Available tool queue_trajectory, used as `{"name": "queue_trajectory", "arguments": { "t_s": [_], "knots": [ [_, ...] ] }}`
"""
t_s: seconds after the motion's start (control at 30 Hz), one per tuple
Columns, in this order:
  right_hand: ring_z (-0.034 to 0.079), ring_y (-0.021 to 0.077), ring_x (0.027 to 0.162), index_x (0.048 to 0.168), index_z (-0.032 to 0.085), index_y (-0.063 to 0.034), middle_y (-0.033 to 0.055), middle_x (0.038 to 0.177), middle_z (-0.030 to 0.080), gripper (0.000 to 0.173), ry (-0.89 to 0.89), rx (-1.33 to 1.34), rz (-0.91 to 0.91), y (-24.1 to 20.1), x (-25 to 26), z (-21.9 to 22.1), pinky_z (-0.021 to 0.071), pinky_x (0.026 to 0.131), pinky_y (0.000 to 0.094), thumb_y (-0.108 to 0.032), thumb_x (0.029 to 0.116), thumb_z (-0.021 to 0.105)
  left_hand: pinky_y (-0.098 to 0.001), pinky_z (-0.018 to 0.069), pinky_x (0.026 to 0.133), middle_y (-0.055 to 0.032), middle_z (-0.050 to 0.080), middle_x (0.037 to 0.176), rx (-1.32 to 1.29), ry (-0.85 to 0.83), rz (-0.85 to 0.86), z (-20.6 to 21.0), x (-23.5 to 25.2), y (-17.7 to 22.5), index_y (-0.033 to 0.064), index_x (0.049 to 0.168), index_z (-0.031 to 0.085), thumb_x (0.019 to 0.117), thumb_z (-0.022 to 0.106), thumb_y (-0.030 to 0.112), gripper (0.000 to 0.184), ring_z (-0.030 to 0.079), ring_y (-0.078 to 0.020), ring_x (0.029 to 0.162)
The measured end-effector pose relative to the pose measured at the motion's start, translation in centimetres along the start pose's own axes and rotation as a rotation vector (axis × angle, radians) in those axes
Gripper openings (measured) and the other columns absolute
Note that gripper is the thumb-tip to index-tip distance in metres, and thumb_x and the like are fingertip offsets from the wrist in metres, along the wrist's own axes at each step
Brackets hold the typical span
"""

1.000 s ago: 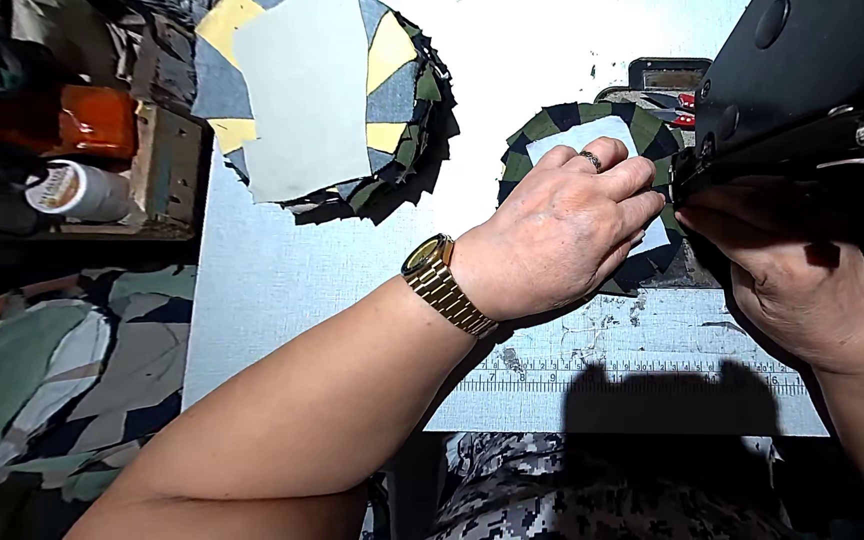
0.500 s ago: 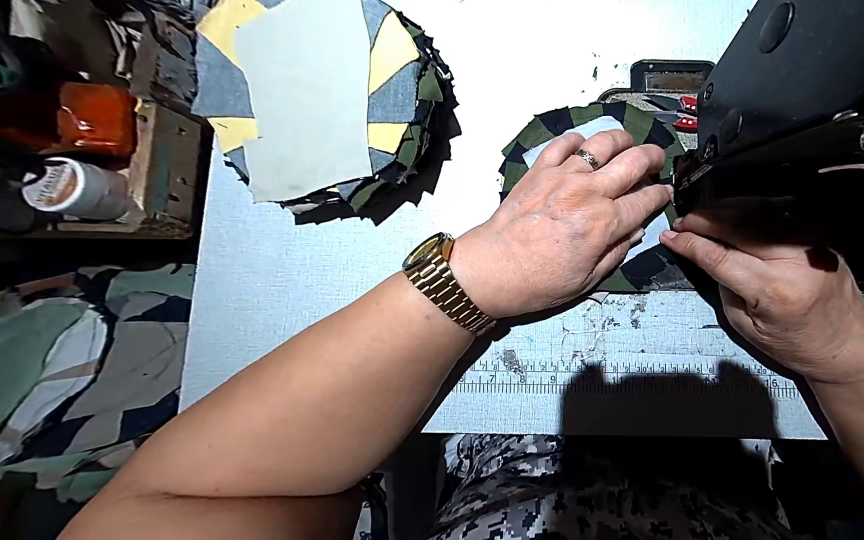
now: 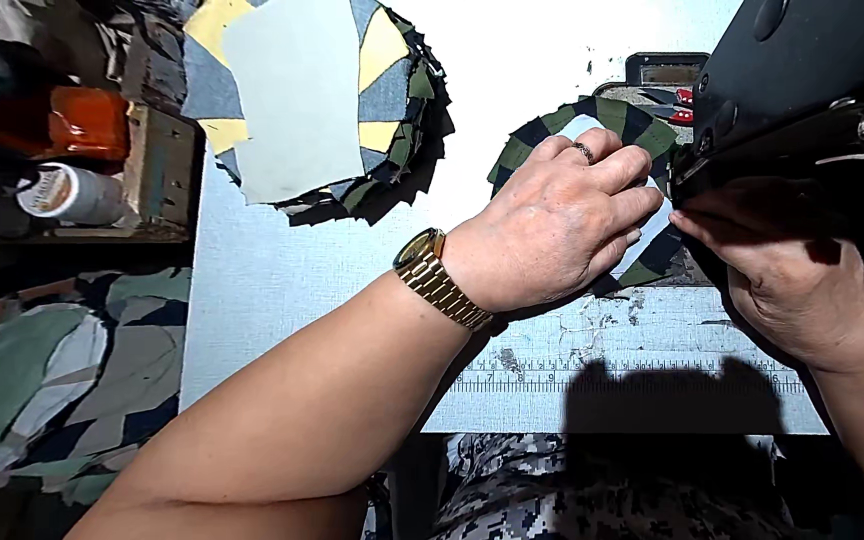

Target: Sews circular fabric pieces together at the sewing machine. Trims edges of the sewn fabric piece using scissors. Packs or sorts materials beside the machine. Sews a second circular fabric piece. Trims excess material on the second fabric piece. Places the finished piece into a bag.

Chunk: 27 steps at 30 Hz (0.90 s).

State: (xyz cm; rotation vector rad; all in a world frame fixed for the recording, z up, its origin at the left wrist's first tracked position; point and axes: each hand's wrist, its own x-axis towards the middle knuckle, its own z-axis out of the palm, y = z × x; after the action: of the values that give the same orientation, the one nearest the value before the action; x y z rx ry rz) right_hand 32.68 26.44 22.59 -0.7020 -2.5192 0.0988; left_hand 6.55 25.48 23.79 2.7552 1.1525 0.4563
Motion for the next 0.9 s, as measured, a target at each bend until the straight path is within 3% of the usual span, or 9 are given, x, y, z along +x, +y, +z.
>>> {"name": "queue_trajectory", "arguments": {
  "t_s": [0.27,0.4,0.53,0.73,0.8,0.9],
  "knots": [
    [0.063,0.0346,0.119,0.118,0.074,-0.0011,0.0183,0.121,0.069,0.033,-0.016,-0.049,0.052,0.09,0.27,-0.23,0.0465,0.104,0.0492,0.006,0.0975,0.049,-0.0496,0.0421,0.096,-0.0094,0.061,0.132,0.047,-0.012,-0.062,0.18,0.17,0.49,0.0168,0.135,0.066,0.1059,0.04,0.036,0.043,0.05,-0.0324,0.13],
    [0.065,0.033,0.117,0.117,0.073,0.0018,0.0202,0.119,0.07,0.03,0.087,-0.015,-0.01,0.0,0.13,-0.12,0.0491,0.105,0.0435,0.007,0.0989,0.049,-0.0499,0.0418,0.097,-0.01,0.061,0.133,0.044,-0.015,-0.056,0.21,0.15,0.45,0.0163,0.135,0.066,0.1061,0.039,0.036,0.044,0.05,-0.0328,0.13],
    [0.064,0.0331,0.118,0.121,0.073,0.0002,0.0193,0.12,0.07,0.03,0.021,-0.002,-0.029,-0.03,-0.17,0.1,0.0489,0.103,0.0436,0.003,0.1003,0.051,-0.0507,0.04,0.101,-0.0107,0.061,0.132,0.051,-0.005,-0.057,0.24,0.17,0.43,0.0169,0.136,0.066,0.1059,0.039,0.036,0.044,0.051,-0.0328,0.129],
    [0.063,0.0327,0.118,0.12,0.073,0.0007,0.0185,0.119,0.07,0.029,-0.003,-0.003,-0.012,0.07,0.05,-0.08,0.0482,0.104,0.0438,0.002,0.1011,0.051,-0.0581,0.0271,0.113,-0.0095,0.063,0.13,0.097,0.012,-0.062,0.25,0.18,0.37,0.019,0.136,0.066,0.1058,0.037,0.038,0.046,0.053,-0.031,0.129],
    [0.063,0.0325,0.117,0.12,0.073,0.0009,0.0186,0.118,0.07,0.029,-0.006,0.002,-0.008,0.06,0.08,-0.08,0.0482,0.103,0.0432,0.002,0.1012,0.051,-0.0646,0.0182,0.119,-0.0082,0.063,0.132,0.099,0.014,-0.068,0.33,0.16,0.35,0.02,0.137,0.066,0.1062,0.036,0.039,0.046,0.052,-0.0309,0.132],
    [0.063,0.033,0.117,0.12,0.073,0.0007,0.0191,0.119,0.07,0.029,-0.007,0.003,-0.002,0.01,0.0,0.02,0.048,0.103,0.044,0.002,0.1012,0.051,-0.0733,0.006,0.118,-0.0075,0.061,0.135,0.09,0.019,-0.06,0.4,0.16,0.09,0.0209,0.137,0.066,0.1063,0.037,0.041,0.047,0.05,-0.0313,0.135]
  ]
}}
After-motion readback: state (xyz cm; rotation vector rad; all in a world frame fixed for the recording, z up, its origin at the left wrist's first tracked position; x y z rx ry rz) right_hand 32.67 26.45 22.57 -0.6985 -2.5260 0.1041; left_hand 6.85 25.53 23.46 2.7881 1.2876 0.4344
